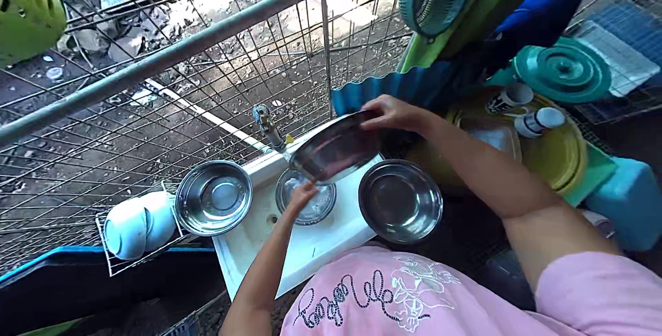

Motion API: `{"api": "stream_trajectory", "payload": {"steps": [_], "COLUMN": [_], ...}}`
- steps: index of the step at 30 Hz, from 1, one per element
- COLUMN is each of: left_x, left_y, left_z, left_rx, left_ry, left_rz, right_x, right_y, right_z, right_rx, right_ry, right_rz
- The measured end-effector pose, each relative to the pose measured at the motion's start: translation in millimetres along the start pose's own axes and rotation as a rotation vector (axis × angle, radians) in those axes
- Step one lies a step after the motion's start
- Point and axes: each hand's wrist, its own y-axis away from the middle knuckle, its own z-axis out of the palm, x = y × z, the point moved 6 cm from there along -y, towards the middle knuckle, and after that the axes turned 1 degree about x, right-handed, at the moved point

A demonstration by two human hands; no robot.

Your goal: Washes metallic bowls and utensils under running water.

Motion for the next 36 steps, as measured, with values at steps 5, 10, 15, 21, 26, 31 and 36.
{"api": "stream_trajectory", "payload": {"steps": [5, 10, 15, 21, 26, 31, 36], "left_x": [-48, 3, 91, 122, 107, 90, 54], "left_y": [37, 50, 23, -5, 6, 37, 61], "left_z": [44, 35, -20, -76, -111, -112, -97], "left_rx": [-0.327, -0.264, -0.126, 0.045, 0.397, 0.619, 0.813], "left_ry": [-0.832, -0.814, -0.699, -0.417, 0.109, 0.474, 0.813], "left_rz": [0.11, 0.12, 0.226, 0.119, 0.005, 0.103, 0.12], "right_x": [30, 39, 81, 103, 89, 27, 19], "right_y": [136, 242, 296, 296, 258, 109, -29], "right_z": [-28, 33, 122, 142, 120, 174, 267], "right_rx": [0.204, 0.33, 0.454, 0.201, 0.375, 0.3, 0.156], "right_ry": [-0.152, 0.173, 0.513, 0.621, 0.638, 0.338, 0.155], "right_rz": [0.136, -0.096, -0.142, 0.197, 0.162, -0.053, -0.12]}}
